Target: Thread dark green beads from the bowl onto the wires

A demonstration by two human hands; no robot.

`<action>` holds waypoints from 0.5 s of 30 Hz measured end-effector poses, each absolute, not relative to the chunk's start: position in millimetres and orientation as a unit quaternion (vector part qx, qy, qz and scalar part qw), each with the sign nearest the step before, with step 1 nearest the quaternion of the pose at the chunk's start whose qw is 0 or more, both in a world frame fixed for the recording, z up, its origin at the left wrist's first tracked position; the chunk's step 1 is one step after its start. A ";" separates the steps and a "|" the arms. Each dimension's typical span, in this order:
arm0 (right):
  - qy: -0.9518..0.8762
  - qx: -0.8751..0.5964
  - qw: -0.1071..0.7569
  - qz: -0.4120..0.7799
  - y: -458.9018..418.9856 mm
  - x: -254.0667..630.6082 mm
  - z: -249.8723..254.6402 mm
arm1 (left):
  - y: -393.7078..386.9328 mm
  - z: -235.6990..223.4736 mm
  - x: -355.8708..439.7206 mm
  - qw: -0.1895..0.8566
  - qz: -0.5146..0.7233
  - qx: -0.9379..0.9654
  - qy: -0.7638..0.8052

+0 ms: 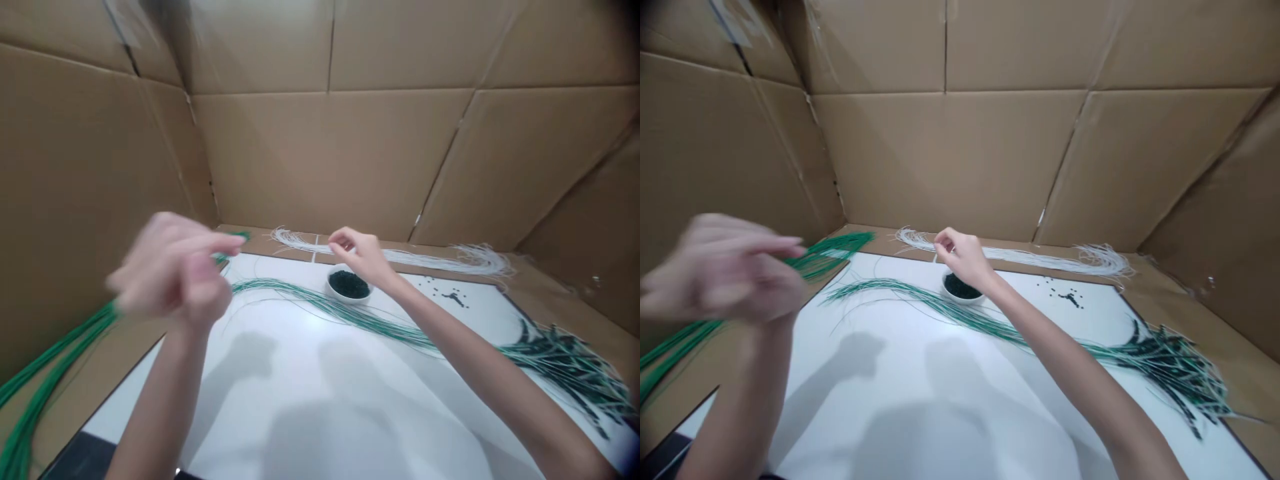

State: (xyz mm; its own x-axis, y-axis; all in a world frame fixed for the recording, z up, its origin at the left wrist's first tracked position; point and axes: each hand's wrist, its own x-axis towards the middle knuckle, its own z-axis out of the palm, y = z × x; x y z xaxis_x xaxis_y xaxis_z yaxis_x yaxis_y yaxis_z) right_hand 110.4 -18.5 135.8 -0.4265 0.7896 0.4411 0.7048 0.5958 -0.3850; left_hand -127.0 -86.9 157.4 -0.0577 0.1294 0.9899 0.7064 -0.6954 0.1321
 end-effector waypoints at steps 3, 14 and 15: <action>-0.870 -0.480 0.047 0.101 58.8 78.7 113.4 | -54.1 148.2 -124.8 0.231 -0.629 -0.641 -0.374; -0.844 -0.529 -0.087 0.020 173.0 42.3 61.7 | 82.3 78.2 -183.7 -0.194 -0.499 -0.483 -0.693; -0.843 -0.530 -0.088 0.013 176.8 42.0 62.2 | 88.2 73.5 -192.3 -0.185 -0.477 -0.479 -0.713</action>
State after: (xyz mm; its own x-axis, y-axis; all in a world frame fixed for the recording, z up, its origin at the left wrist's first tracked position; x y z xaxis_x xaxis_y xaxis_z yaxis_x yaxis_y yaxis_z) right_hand 42.0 176.8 62.2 -0.4216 0.8920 -0.1631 0.8967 0.4368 0.0711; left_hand -192.3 88.2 73.5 -0.4724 0.8599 0.1935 0.5068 0.0853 0.8578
